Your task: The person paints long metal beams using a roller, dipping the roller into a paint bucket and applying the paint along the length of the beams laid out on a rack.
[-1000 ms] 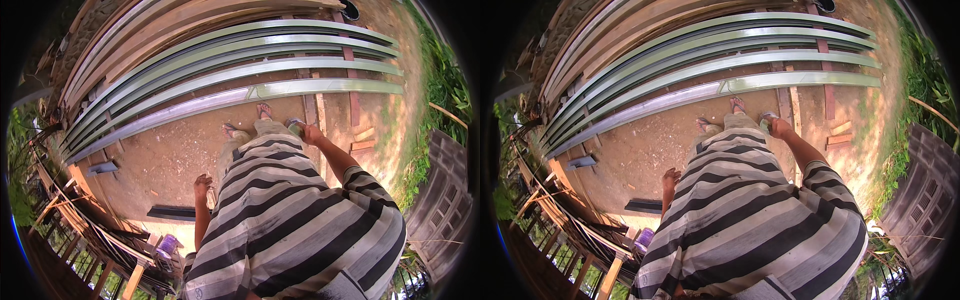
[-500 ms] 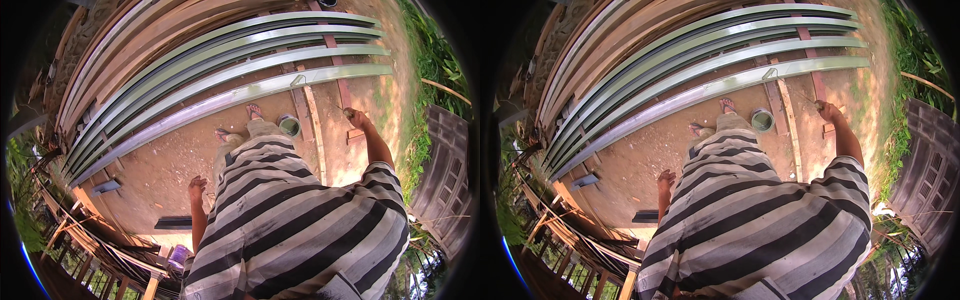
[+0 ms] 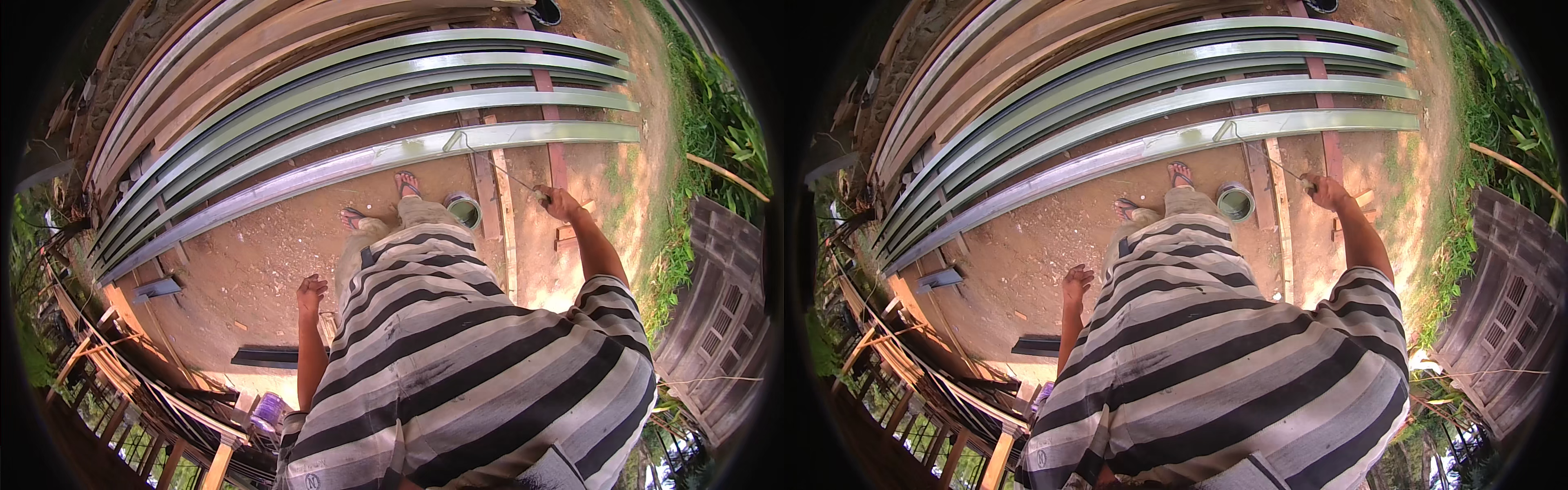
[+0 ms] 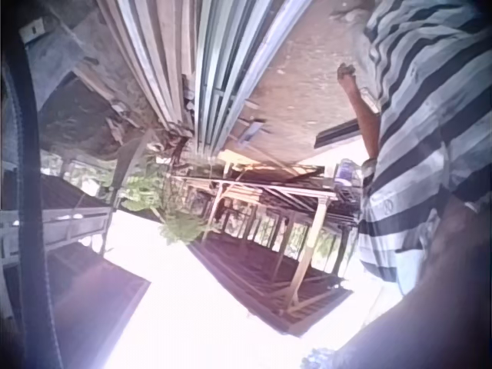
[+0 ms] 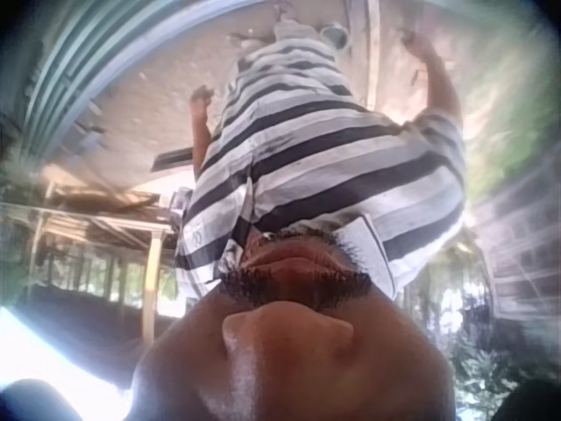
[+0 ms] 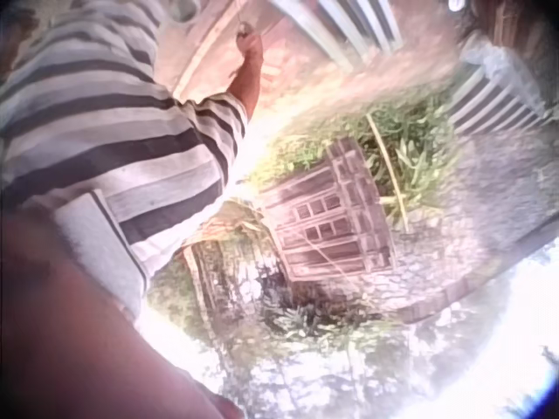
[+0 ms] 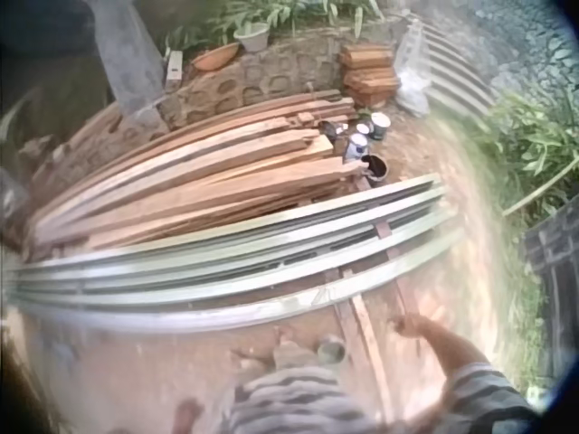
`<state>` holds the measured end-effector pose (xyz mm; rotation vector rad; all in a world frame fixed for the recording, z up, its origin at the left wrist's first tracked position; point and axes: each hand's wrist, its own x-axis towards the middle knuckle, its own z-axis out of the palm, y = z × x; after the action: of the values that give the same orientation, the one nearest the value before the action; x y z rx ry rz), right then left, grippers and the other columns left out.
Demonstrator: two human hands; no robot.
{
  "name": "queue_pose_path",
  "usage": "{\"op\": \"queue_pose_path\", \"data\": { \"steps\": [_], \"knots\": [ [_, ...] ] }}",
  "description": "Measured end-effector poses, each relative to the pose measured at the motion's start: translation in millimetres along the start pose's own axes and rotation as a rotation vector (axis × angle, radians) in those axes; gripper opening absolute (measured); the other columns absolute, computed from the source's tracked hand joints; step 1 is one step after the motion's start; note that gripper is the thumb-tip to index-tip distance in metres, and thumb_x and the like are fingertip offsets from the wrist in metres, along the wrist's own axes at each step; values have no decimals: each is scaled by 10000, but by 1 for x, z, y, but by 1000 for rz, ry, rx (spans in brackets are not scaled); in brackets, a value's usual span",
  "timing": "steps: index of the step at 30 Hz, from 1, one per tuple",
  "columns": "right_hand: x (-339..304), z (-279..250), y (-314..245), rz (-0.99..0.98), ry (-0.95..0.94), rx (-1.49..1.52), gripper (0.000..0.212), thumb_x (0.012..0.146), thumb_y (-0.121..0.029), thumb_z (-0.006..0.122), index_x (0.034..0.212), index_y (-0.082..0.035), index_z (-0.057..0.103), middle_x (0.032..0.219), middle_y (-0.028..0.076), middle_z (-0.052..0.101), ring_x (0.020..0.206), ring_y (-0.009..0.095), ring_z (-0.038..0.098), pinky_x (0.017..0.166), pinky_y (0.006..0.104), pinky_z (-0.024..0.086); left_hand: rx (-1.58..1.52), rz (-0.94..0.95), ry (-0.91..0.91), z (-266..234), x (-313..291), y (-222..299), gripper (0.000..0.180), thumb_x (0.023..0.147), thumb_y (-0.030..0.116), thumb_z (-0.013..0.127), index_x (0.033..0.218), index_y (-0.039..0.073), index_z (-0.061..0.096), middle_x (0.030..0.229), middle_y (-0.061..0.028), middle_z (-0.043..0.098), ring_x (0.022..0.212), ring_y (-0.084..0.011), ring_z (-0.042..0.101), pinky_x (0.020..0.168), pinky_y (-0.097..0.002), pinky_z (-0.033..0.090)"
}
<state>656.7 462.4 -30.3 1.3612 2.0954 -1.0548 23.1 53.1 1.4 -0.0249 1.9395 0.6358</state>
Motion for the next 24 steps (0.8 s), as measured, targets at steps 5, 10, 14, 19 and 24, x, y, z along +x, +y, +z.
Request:
{"op": "queue_pose_path", "data": {
  "steps": [5, 10, 14, 19, 24],
  "knots": [
    [40, 31, -88, -95, -18, -59, 438, 906, -204, 575, 1342, -161, 561, 970, 256, 693, 930, 420, 684, 816, 488, 545, -35, 19, -12, 7, 3, -2, 387, 939, 237, 534, 1269, 46, 598, 1020, -91, 725, 899, -167, 671, 780, -317, 473],
    [90, 70, -187, -124, -92, -153, 520, 908, -267, 562, 1423, -231, 494, 1030, 246, 704, 984, 426, 675, 897, 500, 538, 2, -2, -44, 7, 3, -12, 403, 965, 268, 499, 1307, 63, 563, 1078, -109, 714, 988, -210, 663, 874, -378, 469],
    [93, 86, -226, -91, -116, -84, 506, 920, -301, 540, 1419, -220, 509, 1124, 253, 683, 1076, 428, 648, 947, 509, 512, -18, -21, -32, 5, -1, -25, 401, 966, 266, 495, 1307, 68, 564, 1084, -114, 713, 990, -216, 663, 880, -389, 469],
    [63, 61, -205, 8, -88, -108, 501, 935, -309, 537, 1429, -236, 502, 1118, 254, 685, 1060, 437, 653, 928, 520, 516, -26, -17, 4, -5, 0, -29, 408, 961, 280, 508, 1304, 69, 571, 1089, -110, 717, 989, -208, 666, 858, -374, 473],
    [53, 46, -142, -95, -64, -115, 493, 945, -284, 561, 1426, -196, 497, 946, 285, 691, 937, 475, 664, 852, 542, 528, -115, 25, 50, -9, -4, -29, 444, 916, 262, 534, 1294, 32, 578, 1009, -92, 724, 912, -175, 663, 789, -324, 461]
  ]
}}
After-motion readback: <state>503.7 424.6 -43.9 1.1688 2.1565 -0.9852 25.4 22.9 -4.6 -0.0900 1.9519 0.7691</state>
